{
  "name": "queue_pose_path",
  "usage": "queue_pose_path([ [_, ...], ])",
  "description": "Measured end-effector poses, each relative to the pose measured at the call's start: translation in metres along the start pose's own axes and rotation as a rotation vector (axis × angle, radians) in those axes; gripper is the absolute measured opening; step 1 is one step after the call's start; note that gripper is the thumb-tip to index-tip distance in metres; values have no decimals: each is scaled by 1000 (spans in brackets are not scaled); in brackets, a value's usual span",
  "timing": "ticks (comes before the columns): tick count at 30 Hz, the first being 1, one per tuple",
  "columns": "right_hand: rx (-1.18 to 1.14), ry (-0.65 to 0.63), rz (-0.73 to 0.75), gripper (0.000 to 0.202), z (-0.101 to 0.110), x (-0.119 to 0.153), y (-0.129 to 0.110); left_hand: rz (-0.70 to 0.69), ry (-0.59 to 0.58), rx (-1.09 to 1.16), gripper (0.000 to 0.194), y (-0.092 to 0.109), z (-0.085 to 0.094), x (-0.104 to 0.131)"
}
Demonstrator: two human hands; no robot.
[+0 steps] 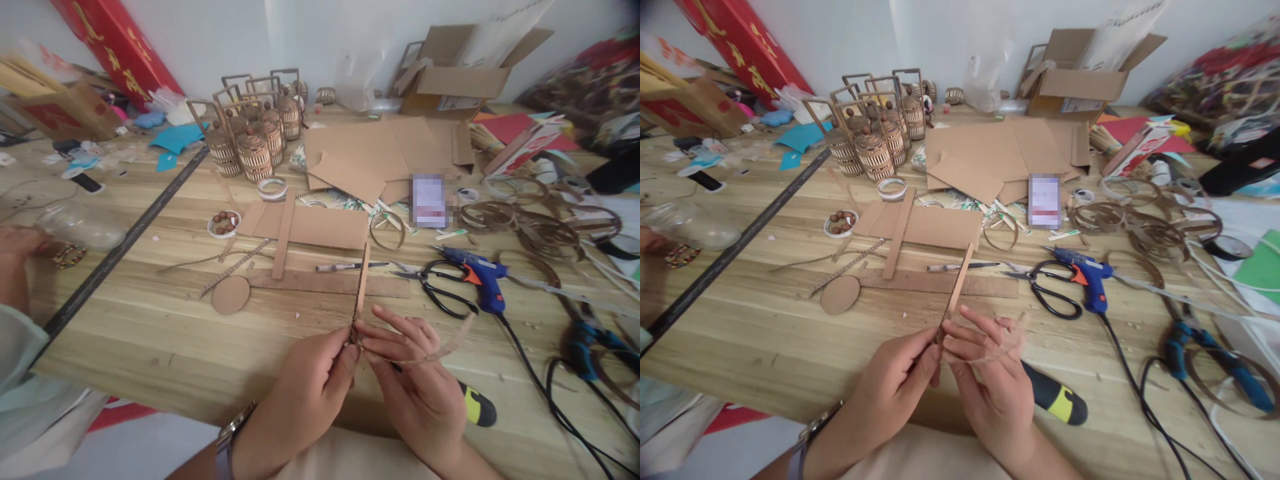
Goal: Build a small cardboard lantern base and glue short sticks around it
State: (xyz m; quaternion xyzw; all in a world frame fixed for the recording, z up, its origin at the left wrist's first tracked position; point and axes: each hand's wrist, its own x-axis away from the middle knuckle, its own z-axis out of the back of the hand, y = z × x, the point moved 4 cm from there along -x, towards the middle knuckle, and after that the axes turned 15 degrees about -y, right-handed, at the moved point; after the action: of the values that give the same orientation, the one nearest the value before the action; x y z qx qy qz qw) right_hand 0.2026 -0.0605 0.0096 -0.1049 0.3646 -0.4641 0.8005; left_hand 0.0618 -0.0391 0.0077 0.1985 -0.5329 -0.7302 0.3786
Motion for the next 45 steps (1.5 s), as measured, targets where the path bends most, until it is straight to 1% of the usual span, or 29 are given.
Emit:
queue_pose_path([
  [5,28,-6,15,15,0,1,-2,-30,7,-104,32,-1,0,1],
  [9,4,11,-34,15,0,0,-1,-51,-5,-150,34,-1,-1,2],
  [15,-13,2,-69,15,-2,3,1,-95,-23,-144,36,-3,-1,3],
  [20,-13,-8,-85,13,-2,2,1,-63,-73,-82,38,-6,-2,4],
  [23,31,-99,-93,12,2,1,12,39,-40,55,40,-13,1,2],
  [24,60,-149,-98,17,3,3,18,91,-21,130,40,-17,2,2],
  [26,150,-264,-105,36,4,11,33,188,11,298,42,-24,4,2],
  [28,267,-369,-115,47,1,24,45,236,17,435,46,-29,3,1],
  [29,319,-403,-130,48,-1,31,50,243,20,479,49,-30,3,1],
  [31,377,-436,-158,40,-6,44,55,242,27,525,51,-31,3,1],
  [33,388,-428,-151,32,-9,52,54,244,37,548,51,-31,3,2],
  [35,383,-397,-130,28,-8,52,51,252,41,555,47,-30,4,3],
  [38,323,-328,-101,21,1,43,43,272,25,517,38,-27,5,4],
  [40,267,-304,-79,23,7,35,35,288,14,455,34,-26,6,4],
  [43,224,-348,-40,33,8,24,20,287,2,315,30,-23,7,5],
  [45,202,-402,-15,35,5,18,10,269,-6,215,29,-20,6,5],
])
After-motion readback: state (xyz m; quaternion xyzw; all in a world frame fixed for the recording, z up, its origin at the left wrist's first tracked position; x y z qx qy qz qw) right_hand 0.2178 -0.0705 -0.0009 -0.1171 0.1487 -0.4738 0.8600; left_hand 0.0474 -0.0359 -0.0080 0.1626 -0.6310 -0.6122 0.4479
